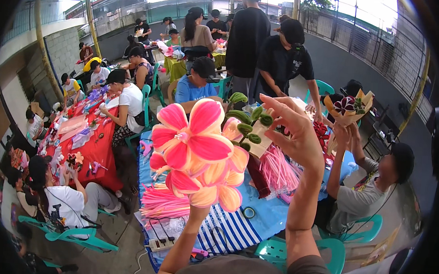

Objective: The person assembles an arrangement of handmade pink and green flowers by inserting their stems into a white foam base. They adjust the position of individual flowers and leaves by hand to complete the bouquet while other people work on similar crafts at nearby tables.

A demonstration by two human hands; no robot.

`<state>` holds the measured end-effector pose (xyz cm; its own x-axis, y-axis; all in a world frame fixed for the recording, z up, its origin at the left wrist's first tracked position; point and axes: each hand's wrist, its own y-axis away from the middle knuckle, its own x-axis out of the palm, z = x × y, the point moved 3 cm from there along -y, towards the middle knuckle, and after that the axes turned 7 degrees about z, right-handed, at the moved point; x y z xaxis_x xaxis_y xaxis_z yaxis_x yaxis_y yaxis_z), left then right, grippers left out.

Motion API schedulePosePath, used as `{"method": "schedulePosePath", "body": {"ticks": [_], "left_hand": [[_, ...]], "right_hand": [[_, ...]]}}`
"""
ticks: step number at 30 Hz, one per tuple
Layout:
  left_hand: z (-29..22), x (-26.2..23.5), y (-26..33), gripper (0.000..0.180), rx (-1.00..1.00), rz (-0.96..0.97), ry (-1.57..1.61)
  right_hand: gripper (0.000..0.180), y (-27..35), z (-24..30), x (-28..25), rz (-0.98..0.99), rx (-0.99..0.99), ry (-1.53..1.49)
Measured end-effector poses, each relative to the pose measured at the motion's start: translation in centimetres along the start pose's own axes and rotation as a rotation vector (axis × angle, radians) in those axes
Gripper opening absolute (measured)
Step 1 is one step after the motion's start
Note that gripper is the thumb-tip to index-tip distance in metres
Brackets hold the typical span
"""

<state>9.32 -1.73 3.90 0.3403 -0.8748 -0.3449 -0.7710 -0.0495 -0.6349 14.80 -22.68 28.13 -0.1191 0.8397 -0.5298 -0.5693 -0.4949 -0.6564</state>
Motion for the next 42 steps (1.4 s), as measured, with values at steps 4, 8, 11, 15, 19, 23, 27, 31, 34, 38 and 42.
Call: {"method": "schedulePosePath", "body": {"ticks": [4,8,11,15,19,23,27,31,34,38,42], "left_hand": [[-0.2,0.2,0.0,0.015,0.013,0.010,0.001],[-0.2,0.1,0.1,0.015,0.007,0.013,0.011],[-0.3,0.3,0.1,0.014,-0.006,0.008,0.053],[-0.4,0.2,0.0,0.014,0.031,0.016,0.005],[-0.1,0.3,0.1,0.013,0.060,0.036,-0.056],[-0.2,0.2,0.2,0.013,0.100,-0.007,-0.105],[-0.5,0.3,-0.2,0.013,0.096,-0.011,-0.067],[0.1,0.5,-0.1,0.013,0.030,-0.006,0.004],[0.1,0.3,-0.3,0.014,0.071,0.029,-0.045],[0.7,-0.1,0.2,0.016,0.096,0.030,-0.068],[1.2,0.3,0.4,0.016,0.004,0.047,-0.002]], "right_hand": [[0.053,0.1,0.0,-0.6,0.051,0.001,0.046],[0.046,-0.3,0.0,-1.0,0.107,-0.014,0.059],[0.041,-0.2,-0.6,-1.2,0.126,-0.015,-0.029],[0.037,0.0,-1.1,-1.2,0.103,0.000,-0.077],[0.033,0.0,-1.6,-1.1,0.067,-0.005,-0.121],[0.038,0.0,-1.9,-0.7,0.064,-0.009,-0.180],[0.049,0.4,-2.3,-0.8,0.080,0.036,-0.251],[0.052,0.6,-1.6,-0.9,0.040,0.049,-0.154],[0.053,0.5,-0.8,-1.2,0.091,0.008,0.010],[0.048,-0.2,0.8,-1.8,0.218,-0.009,0.209],[0.037,-0.1,0.5,-2.5,0.210,-0.015,0.207]]}}
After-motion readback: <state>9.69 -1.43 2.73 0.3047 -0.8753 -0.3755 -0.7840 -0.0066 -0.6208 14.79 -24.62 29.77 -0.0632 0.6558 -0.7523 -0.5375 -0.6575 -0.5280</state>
